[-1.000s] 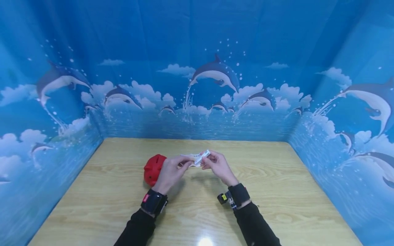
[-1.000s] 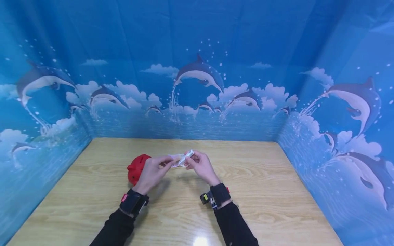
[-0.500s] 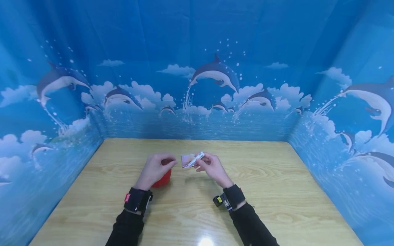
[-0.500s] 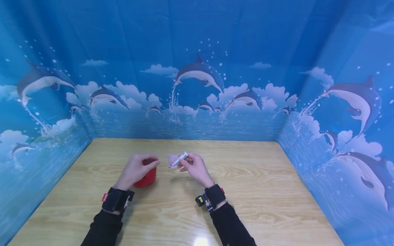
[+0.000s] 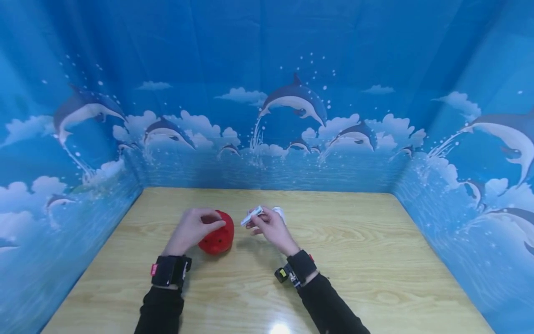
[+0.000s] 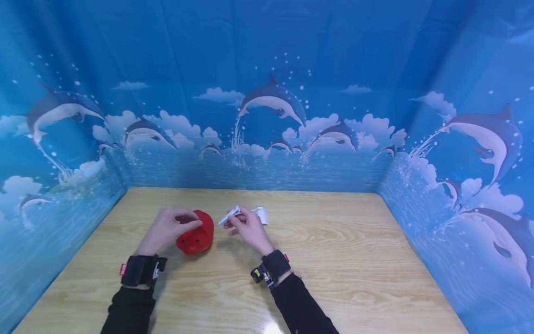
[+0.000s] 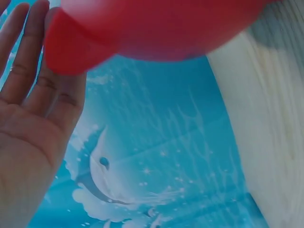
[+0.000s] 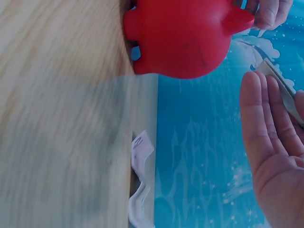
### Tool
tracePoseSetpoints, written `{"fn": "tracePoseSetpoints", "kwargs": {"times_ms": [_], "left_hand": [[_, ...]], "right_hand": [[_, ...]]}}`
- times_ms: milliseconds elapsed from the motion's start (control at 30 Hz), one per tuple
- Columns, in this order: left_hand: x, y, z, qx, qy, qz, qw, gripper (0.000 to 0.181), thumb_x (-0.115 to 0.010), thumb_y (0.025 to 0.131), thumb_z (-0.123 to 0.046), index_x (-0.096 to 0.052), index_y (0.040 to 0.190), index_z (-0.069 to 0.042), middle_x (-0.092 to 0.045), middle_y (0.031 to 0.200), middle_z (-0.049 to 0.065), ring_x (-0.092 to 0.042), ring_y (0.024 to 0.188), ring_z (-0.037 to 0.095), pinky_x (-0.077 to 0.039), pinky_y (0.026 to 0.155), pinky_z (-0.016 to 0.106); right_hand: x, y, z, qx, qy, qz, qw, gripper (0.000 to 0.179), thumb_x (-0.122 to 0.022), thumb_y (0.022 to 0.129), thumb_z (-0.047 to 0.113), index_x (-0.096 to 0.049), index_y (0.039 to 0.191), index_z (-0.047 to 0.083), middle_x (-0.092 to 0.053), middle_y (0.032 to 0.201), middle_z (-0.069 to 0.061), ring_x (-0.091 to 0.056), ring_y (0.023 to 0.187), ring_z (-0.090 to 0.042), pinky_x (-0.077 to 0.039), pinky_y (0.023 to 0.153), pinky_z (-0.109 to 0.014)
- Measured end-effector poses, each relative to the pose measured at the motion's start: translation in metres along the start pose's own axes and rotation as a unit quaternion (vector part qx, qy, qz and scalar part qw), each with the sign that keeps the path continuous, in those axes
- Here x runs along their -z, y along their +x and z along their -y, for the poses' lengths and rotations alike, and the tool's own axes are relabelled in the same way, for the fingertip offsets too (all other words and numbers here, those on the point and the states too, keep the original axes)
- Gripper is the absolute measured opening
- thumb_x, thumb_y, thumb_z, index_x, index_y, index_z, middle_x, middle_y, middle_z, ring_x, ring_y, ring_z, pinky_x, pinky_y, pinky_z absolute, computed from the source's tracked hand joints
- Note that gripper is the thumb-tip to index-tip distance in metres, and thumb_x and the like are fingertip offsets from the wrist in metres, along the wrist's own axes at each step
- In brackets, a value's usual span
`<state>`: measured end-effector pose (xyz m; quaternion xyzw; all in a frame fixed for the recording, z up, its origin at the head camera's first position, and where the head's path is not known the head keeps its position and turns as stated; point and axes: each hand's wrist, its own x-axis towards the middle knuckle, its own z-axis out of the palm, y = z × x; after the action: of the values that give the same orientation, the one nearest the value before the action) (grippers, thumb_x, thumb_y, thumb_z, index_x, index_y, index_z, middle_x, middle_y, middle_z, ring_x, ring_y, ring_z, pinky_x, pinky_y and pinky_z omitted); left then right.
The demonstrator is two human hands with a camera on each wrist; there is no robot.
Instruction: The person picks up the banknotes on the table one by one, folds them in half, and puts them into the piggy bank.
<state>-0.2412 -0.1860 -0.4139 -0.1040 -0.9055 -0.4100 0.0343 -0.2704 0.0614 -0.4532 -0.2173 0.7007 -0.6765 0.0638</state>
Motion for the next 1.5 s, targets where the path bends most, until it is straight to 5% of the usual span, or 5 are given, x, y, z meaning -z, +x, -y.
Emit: {"fn": "tracePoseSetpoints", "kwargs": {"times_ms": [400, 600, 767, 900, 1500], "left_hand": [[0.011, -0.001, 0.017, 0.036, 0.000, 0.008, 0.9993, 0.042, -0.079, 0.081, -0.039, -0.070, 0.116, -0.017, -0.064, 0.125, 0.009, -0.056, 0.108, 0.030, -0.053, 0.084, 0.041], [0.012, 0.001, 0.022, 0.050, 0.008, 0.026, 0.9984, 0.045, -0.079, 0.082, -0.036, -0.067, 0.121, -0.016, -0.059, 0.132, 0.011, -0.053, 0.117, 0.033, -0.053, 0.090, 0.047], [0.012, 0.003, 0.025, 0.054, 0.010, 0.032, 0.9980, 0.046, -0.079, 0.082, -0.037, -0.067, 0.121, -0.016, -0.057, 0.134, 0.011, -0.054, 0.116, 0.031, -0.054, 0.088, 0.044], [0.012, 0.003, 0.028, 0.046, 0.005, 0.036, 0.9983, 0.043, -0.079, 0.082, -0.036, -0.068, 0.119, -0.017, -0.057, 0.135, 0.011, -0.051, 0.121, 0.034, -0.054, 0.090, 0.046], [0.013, 0.002, 0.028, 0.043, -0.010, 0.049, 0.9978, 0.048, -0.079, 0.083, -0.034, -0.065, 0.125, -0.016, -0.055, 0.137, 0.012, -0.050, 0.123, 0.034, -0.055, 0.089, 0.046]], "right_hand": [[-0.028, 0.019, 0.007, -0.006, -0.021, -0.005, 0.9997, 0.026, -0.055, 0.101, 0.015, -0.060, 0.122, 0.000, -0.070, 0.106, -0.023, -0.070, 0.096, -0.034, -0.060, 0.077, -0.046], [-0.042, 0.028, 0.010, 0.023, -0.063, -0.022, 0.9975, 0.023, -0.056, 0.100, 0.014, -0.062, 0.118, 0.001, -0.073, 0.099, -0.018, -0.072, 0.088, -0.026, -0.060, 0.072, -0.044], [-0.053, 0.034, 0.015, 0.056, -0.129, -0.026, 0.9898, 0.020, -0.056, 0.099, 0.010, -0.063, 0.114, -0.001, -0.075, 0.094, -0.015, -0.072, 0.081, -0.014, -0.059, 0.066, -0.027], [-0.062, 0.039, 0.018, 0.046, -0.167, -0.025, 0.9846, 0.018, -0.057, 0.099, 0.014, -0.065, 0.112, 0.004, -0.075, 0.094, -0.012, -0.072, 0.082, -0.011, -0.057, 0.070, -0.021], [-0.073, 0.045, 0.026, 0.045, -0.288, -0.017, 0.9563, 0.010, -0.058, 0.100, 0.027, -0.064, 0.103, 0.020, -0.073, 0.093, 0.004, -0.068, 0.088, -0.005, -0.054, 0.076, -0.023]]}}
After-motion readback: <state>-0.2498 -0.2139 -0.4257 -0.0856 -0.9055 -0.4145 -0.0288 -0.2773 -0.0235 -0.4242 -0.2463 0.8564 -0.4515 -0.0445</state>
